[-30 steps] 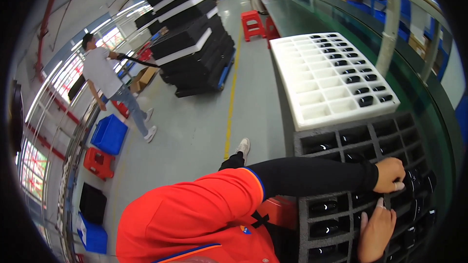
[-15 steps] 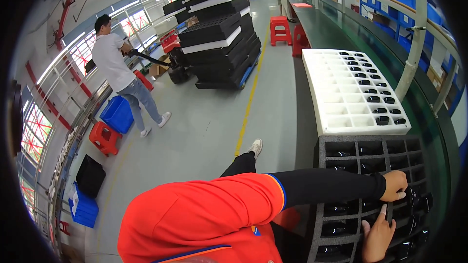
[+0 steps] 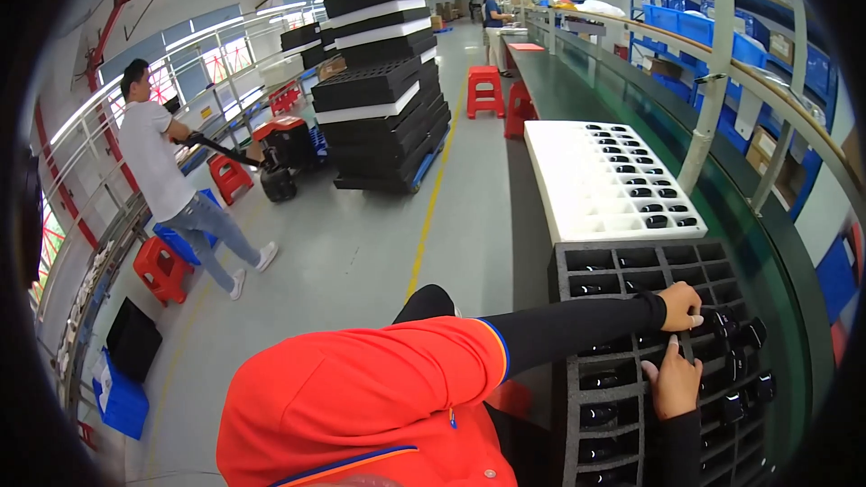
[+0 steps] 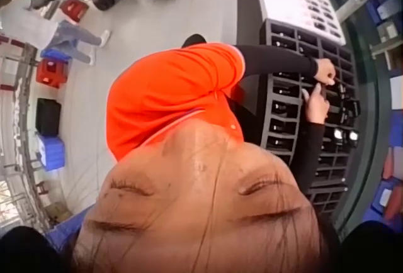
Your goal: The person sorts black electronic components by hand, placing them into structured grid trays on a factory line.
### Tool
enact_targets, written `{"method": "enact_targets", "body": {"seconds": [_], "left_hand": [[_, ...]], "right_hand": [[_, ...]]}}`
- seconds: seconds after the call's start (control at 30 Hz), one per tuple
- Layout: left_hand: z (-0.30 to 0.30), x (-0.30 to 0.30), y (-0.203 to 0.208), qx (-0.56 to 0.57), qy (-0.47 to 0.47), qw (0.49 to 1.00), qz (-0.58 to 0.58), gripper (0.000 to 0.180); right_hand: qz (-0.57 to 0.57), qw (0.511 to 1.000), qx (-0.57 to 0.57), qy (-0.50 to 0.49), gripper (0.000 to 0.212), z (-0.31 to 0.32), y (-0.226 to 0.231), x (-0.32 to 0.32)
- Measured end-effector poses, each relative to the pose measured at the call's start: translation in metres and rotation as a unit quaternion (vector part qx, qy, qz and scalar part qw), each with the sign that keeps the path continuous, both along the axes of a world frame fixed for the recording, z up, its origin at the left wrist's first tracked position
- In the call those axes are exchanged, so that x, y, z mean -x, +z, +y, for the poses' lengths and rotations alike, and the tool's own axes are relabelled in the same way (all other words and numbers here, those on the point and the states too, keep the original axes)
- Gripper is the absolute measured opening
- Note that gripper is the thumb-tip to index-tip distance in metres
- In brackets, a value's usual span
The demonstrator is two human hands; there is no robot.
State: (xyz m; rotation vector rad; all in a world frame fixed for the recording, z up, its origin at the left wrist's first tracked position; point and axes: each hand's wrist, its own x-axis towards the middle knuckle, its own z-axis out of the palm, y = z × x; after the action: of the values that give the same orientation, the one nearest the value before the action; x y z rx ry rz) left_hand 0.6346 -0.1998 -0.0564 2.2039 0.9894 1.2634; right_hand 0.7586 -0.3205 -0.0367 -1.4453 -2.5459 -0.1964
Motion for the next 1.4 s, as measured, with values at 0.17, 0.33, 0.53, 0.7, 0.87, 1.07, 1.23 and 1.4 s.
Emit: {"method": "enact_targets", "body": {"seconds": [0.17, 0.33, 0.53, 0.7, 0.87, 1.07, 1.23, 1.4], "left_hand": [[-0.013, 0.004, 0.008, 0.011, 0.005, 1.0, 0.008, 0.019], [-0.012, 0.011, 0.01, 0.02, 0.0, 1.0, 0.012, 0.018], [-0.006, 0.015, 0.001, -0.02, -0.005, 1.0, 0.016, 0.019], [0.003, 0.016, -0.012, -0.017, -0.014, 0.999, -0.031, 0.022], [0.015, 0.02, -0.015, -0.011, -0.021, 0.997, -0.071, 0.023], [0.017, 0.017, -0.015, -0.007, -0.024, 0.998, -0.051, 0.021], [0.02, 0.014, -0.016, 0.013, -0.018, 0.999, -0.05, 0.022], [0.023, 0.009, -0.02, 0.016, -0.018, 0.999, -0.036, 0.019]], "right_hand": [[-0.003, 1.0, 0.003, -0.002, 0.059, -0.003, 0.001, 0.0], [0.004, 1.0, -0.009, 0.009, 0.057, 0.0, 0.003, 0.003], [0.01, 1.0, 0.002, 0.016, 0.059, 0.003, 0.003, 0.008], [0.022, 0.999, 0.027, 0.013, 0.063, 0.007, 0.0, 0.011], [0.051, 0.997, 0.057, 0.014, 0.06, 0.01, 0.008, 0.022], [0.037, 0.991, 0.127, -0.03, 0.059, 0.013, 0.016, 0.024], [0.025, 0.99, 0.135, -0.036, 0.057, 0.014, 0.018, 0.023], [0.02, 0.995, 0.092, -0.015, 0.056, 0.019, 0.005, 0.017]]}}
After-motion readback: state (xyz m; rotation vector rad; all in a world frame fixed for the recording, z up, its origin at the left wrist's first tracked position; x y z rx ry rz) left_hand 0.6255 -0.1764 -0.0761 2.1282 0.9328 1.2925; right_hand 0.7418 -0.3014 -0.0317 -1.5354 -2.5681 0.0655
